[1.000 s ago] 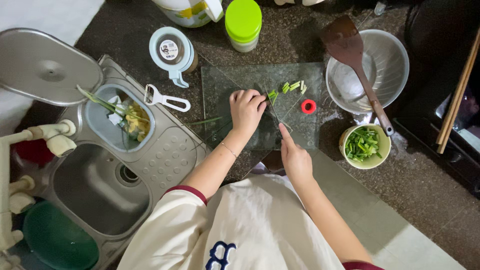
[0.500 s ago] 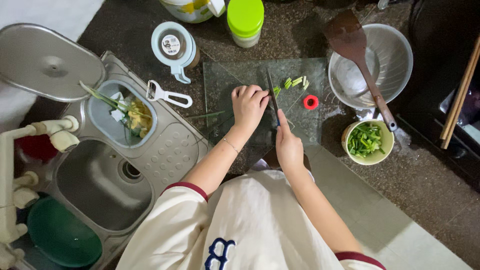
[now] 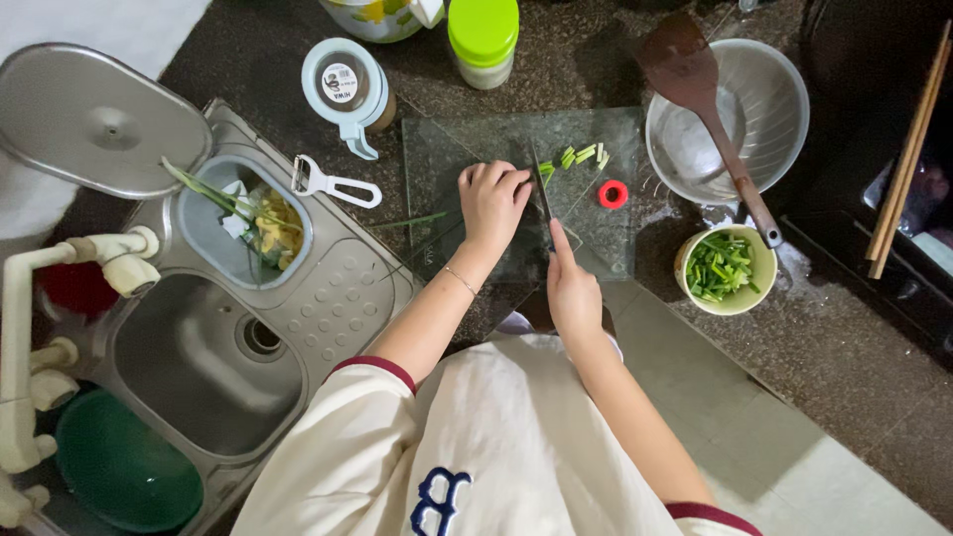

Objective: The person trims and cuts scallions at the kitchen sink, then adds seasoning from a jar into a pot of simmering soup on the stove and stirs it with chopsticks. They return to the counter and finish chopping the scallion greens into a bowl.

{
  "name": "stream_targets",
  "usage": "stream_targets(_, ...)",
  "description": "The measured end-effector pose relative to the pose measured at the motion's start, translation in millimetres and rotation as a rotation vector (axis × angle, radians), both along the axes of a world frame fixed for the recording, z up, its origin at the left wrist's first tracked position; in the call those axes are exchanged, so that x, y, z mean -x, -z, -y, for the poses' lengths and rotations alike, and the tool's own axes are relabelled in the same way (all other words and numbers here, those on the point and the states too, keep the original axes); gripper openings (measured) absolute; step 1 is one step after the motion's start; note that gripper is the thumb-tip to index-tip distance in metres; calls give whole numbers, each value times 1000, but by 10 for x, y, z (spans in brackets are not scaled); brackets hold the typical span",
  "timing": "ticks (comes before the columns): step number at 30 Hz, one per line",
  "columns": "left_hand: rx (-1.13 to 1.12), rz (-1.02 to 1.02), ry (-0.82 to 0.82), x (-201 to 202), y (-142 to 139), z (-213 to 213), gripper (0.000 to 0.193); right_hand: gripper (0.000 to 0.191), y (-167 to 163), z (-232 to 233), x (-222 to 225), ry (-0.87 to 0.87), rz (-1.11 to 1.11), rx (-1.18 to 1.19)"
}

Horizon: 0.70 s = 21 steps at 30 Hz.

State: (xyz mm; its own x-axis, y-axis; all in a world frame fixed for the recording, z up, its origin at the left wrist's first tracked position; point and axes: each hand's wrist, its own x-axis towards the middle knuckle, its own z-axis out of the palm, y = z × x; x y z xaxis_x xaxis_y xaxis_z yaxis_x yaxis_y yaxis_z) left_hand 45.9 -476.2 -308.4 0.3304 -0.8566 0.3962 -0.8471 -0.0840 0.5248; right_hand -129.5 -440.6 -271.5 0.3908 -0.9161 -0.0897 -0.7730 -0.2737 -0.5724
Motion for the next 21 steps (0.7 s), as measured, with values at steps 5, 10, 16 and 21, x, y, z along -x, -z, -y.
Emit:
stream_targets(5, -40, 17, 12, -3, -12, 3, 19, 54, 33, -93, 121, 47, 51, -50)
stream_targets(10, -8, 63, 3, 73, -54, -60, 21, 54, 1, -134, 320, 163, 126, -143)
stream_targets(16, -43, 53, 16, 286, -67, 29, 16, 52, -43, -172, 659, 221, 140, -208)
stream_targets(21, -71, 89, 19, 340, -60, 54, 15, 50, -94, -324, 803, 194, 103, -210)
